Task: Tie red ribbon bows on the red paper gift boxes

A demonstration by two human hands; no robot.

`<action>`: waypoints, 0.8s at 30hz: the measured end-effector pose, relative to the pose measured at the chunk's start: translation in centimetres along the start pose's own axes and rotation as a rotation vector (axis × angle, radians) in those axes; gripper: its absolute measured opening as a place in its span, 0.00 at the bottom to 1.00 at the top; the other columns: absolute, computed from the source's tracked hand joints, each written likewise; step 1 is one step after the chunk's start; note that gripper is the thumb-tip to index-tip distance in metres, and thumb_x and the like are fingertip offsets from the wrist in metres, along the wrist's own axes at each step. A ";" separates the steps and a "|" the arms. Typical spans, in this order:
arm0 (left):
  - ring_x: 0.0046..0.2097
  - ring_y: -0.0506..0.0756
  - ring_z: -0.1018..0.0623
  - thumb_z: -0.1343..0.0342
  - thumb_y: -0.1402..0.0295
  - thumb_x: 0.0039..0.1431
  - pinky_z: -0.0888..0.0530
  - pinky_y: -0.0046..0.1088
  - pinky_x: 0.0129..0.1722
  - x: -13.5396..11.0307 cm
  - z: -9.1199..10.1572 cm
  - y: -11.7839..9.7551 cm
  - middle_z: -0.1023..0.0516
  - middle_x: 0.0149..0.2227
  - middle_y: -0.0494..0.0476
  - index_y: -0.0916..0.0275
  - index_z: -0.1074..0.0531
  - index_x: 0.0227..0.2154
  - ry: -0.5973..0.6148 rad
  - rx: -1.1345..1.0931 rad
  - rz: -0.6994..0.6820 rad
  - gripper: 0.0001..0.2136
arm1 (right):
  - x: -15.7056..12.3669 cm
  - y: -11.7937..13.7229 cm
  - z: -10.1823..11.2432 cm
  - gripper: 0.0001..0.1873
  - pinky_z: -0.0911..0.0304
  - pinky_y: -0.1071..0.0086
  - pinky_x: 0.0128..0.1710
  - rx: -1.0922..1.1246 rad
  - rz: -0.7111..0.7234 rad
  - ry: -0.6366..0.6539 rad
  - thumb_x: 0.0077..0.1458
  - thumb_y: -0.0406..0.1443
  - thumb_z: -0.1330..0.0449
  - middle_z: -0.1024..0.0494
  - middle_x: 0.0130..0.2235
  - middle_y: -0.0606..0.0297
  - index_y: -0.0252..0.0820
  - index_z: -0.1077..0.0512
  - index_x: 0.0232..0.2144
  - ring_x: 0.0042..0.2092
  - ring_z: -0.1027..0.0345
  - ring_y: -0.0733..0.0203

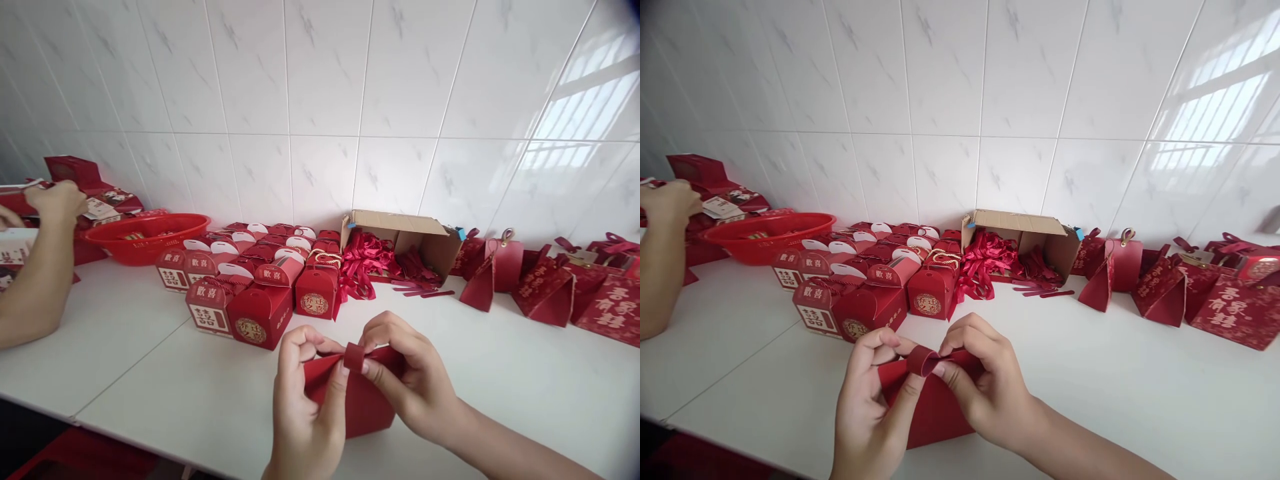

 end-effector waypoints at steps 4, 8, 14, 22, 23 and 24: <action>0.39 0.54 0.24 0.43 0.68 0.57 0.27 0.30 0.41 0.5 0.2 1.1 0.26 0.34 0.53 0.58 0.37 0.41 -0.009 -0.034 0.039 0.11 | 0.3 -1.3 -0.3 0.04 0.34 0.68 0.32 0.015 -0.080 0.012 0.54 0.34 0.37 0.27 0.30 0.64 0.41 0.30 0.29 0.33 0.33 0.62; 0.41 0.55 0.23 0.41 0.65 0.56 0.28 0.33 0.44 1.4 0.5 1.6 0.25 0.35 0.54 0.58 0.38 0.39 -0.004 -0.134 0.145 0.12 | -0.3 -3.7 0.2 0.21 0.31 0.66 0.39 0.217 -0.334 0.146 0.49 0.38 0.32 0.24 0.38 0.63 0.43 0.34 0.44 0.38 0.28 0.61; 0.46 0.57 0.24 0.42 0.61 0.56 0.29 0.35 0.46 2.0 -0.3 2.7 0.26 0.40 0.56 0.58 0.36 0.41 0.106 -0.103 0.194 0.13 | -4.0 -4.7 1.7 0.34 0.32 0.57 0.51 0.157 -0.510 0.388 0.45 0.38 0.31 0.28 0.53 0.56 0.43 0.37 0.54 0.52 0.32 0.53; 0.40 0.54 0.26 0.39 0.61 0.53 0.29 0.33 0.43 3.2 1.6 4.6 0.28 0.37 0.54 0.59 0.38 0.45 -0.219 -0.123 0.079 0.20 | -9.5 -7.7 14.5 0.33 0.29 0.51 0.43 -0.299 -0.793 -0.160 0.48 0.47 0.35 0.24 0.46 0.51 0.40 0.39 0.52 0.46 0.27 0.45; 0.36 0.53 0.27 0.40 0.60 0.53 0.29 0.32 0.41 3.4 2.3 4.6 0.29 0.33 0.52 0.59 0.38 0.44 -0.290 -0.104 0.097 0.19 | -10.5 -8.5 16.9 0.34 0.29 0.51 0.40 -0.452 -0.807 -0.276 0.46 0.49 0.36 0.24 0.44 0.49 0.39 0.38 0.51 0.44 0.27 0.43; 0.33 0.52 0.28 0.40 0.60 0.53 0.30 0.32 0.39 3.6 3.0 4.7 0.30 0.30 0.50 0.59 0.38 0.44 -0.358 -0.072 0.109 0.18 | -11.4 -9.4 19.0 0.36 0.30 0.50 0.39 -0.627 -0.801 -0.373 0.45 0.51 0.36 0.25 0.43 0.47 0.37 0.38 0.51 0.44 0.28 0.40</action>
Point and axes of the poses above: each hand's wrist, its own x-axis towards the middle knuckle, its own z-axis out of the back of the hand, y = z × x, the point moved 1 cm from there along x, towards the middle knuckle
